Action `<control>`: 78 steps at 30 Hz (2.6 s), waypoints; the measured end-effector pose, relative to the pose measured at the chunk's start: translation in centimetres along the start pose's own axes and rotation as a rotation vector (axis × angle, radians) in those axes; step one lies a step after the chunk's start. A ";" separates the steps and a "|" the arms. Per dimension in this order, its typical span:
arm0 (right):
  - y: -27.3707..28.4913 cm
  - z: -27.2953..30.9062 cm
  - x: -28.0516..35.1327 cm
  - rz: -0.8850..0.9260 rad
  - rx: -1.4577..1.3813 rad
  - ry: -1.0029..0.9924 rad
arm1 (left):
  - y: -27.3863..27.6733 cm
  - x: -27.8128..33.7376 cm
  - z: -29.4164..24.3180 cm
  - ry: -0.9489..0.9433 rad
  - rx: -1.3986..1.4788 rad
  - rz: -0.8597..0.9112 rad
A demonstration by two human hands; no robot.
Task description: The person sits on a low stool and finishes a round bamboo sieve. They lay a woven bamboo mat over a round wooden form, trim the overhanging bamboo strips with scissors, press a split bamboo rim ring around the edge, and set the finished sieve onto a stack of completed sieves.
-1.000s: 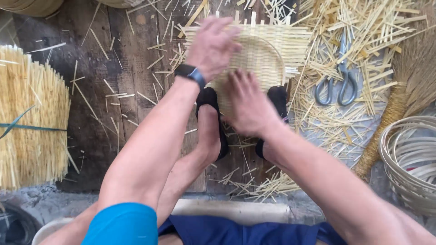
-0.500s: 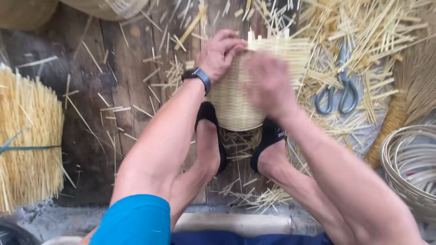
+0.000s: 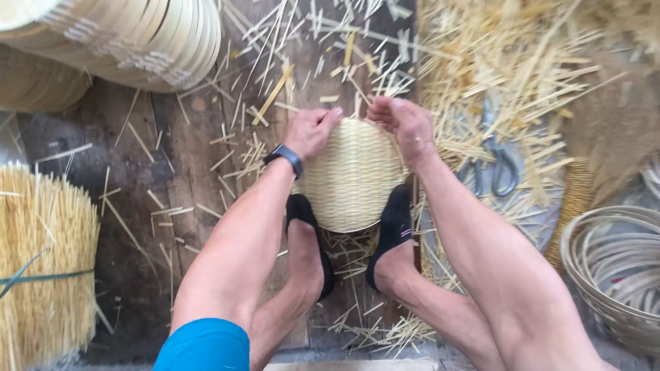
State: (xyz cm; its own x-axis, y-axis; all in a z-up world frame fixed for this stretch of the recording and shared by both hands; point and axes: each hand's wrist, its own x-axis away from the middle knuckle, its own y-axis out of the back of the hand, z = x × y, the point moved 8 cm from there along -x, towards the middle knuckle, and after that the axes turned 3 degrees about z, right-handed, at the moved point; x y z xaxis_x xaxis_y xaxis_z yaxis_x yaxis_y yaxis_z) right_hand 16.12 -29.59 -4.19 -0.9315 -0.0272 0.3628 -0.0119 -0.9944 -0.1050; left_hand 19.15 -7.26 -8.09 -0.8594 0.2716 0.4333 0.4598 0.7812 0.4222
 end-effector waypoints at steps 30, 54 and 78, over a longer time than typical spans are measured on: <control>23.6 -7.3 14.1 -0.365 1.043 -0.387 | -7.9 11.1 -11.1 -0.515 -0.754 -0.093; 17.7 -1.4 17.8 -0.134 1.226 -0.204 | -10.3 13.6 -9.2 -0.162 -0.472 -0.082; 16.1 -3.1 11.8 0.018 1.754 0.260 | -11.1 13.8 -9.7 -0.306 -0.474 -0.047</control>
State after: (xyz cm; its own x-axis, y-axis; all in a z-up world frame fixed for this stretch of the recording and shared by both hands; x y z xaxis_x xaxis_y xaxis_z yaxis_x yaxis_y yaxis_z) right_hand 3.76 -45.59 -4.49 -0.9574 -0.1962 0.2118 0.2016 0.0711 0.9769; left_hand 4.33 -17.66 0.91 -0.8746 0.4482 0.1848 0.4090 0.4776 0.7776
